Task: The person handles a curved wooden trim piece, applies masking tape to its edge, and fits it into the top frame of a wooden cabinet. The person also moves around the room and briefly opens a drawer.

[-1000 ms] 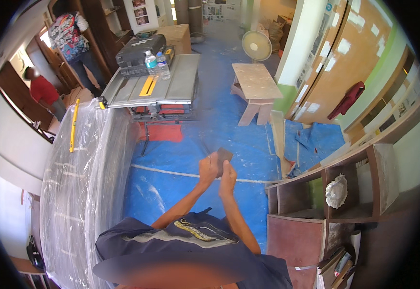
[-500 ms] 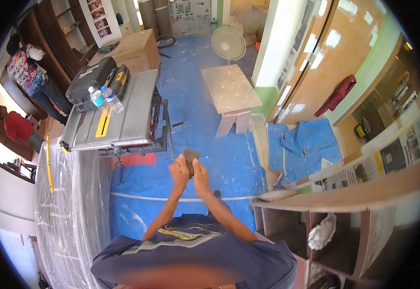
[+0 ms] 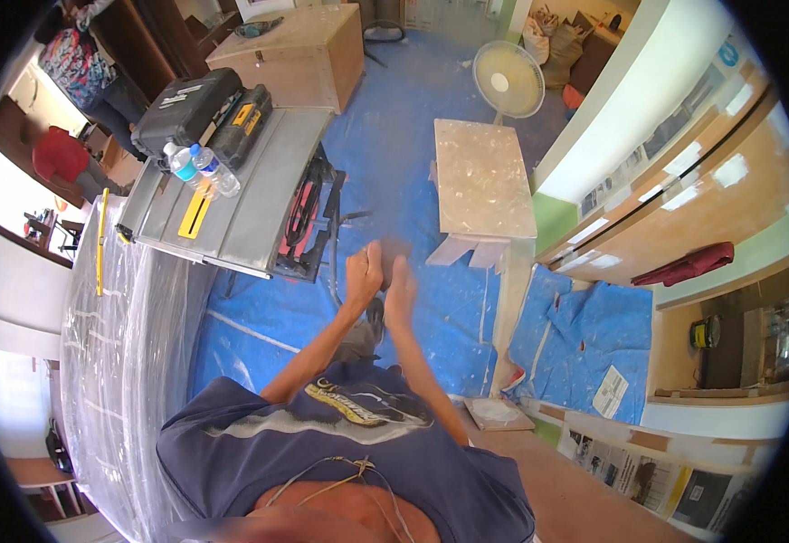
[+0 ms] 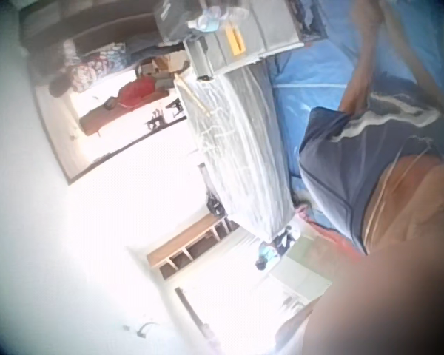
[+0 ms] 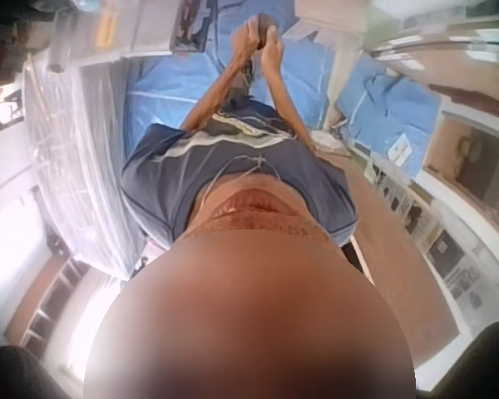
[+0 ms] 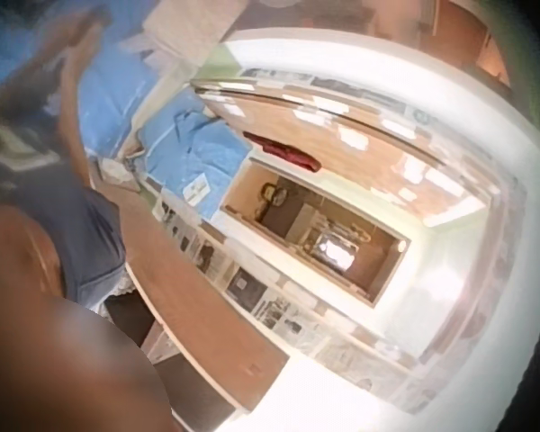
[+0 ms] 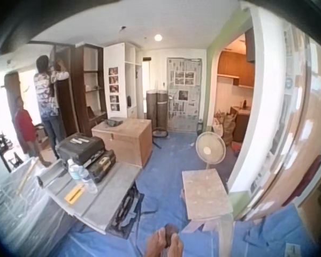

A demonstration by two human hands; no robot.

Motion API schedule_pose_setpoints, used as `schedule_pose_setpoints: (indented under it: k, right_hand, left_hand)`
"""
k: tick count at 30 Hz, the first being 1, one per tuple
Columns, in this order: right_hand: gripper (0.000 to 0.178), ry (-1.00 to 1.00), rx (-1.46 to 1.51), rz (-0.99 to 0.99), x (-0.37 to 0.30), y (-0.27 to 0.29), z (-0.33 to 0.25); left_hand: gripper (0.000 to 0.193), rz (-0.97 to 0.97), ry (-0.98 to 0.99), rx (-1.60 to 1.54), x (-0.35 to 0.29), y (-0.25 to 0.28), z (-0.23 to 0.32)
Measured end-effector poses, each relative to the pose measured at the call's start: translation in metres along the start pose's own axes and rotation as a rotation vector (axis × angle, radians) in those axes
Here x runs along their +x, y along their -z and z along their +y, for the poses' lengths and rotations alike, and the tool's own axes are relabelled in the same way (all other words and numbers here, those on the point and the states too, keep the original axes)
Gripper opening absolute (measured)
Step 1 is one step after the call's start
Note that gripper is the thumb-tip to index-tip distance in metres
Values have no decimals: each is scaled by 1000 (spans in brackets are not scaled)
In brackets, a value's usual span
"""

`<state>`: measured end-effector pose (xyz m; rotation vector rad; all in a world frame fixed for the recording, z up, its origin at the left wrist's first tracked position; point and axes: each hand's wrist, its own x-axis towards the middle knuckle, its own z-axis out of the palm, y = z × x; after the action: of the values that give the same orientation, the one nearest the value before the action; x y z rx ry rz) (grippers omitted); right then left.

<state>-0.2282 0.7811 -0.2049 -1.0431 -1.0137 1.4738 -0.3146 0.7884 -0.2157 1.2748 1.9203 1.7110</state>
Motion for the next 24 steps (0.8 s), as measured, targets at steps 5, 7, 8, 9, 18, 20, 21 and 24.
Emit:
schedule_pose_setpoints:
  k: [5, 7, 8, 9, 18, 20, 21, 24]
  right_hand:
    - [39, 104, -291, -177, 121, 0, 0]
    - [37, 141, -231, -221, 164, 3, -6]
    - [36, 268, -184, -194, 185, 0, -10]
    - [36, 240, -187, -116, 203, -2, -14]
    - [33, 172, -223, 2, 417, -26, -26]
    - [34, 237, -304, -16, 451, -34, -10]
    - [34, 223, -428, 32, 465, -43, 1]
    - [22, 214, -535, -59, 499, -76, 27]
  left_hand:
    - [53, -69, 453, -525, 91, -58, -60]
    - [52, -62, 573, -742, 144, -73, -82]
    - [53, -78, 604, -771, 170, -76, -91]
    - [54, -62, 641, -844, 191, -78, -96]
    - [62, -225, 657, -1015, 413, -124, -147]
    - [59, -125, 626, -847, 436, -142, -165]
    - [58, -87, 552, -783, 444, -158, -171]
    - [47, -121, 317, -162, 481, -182, -191]
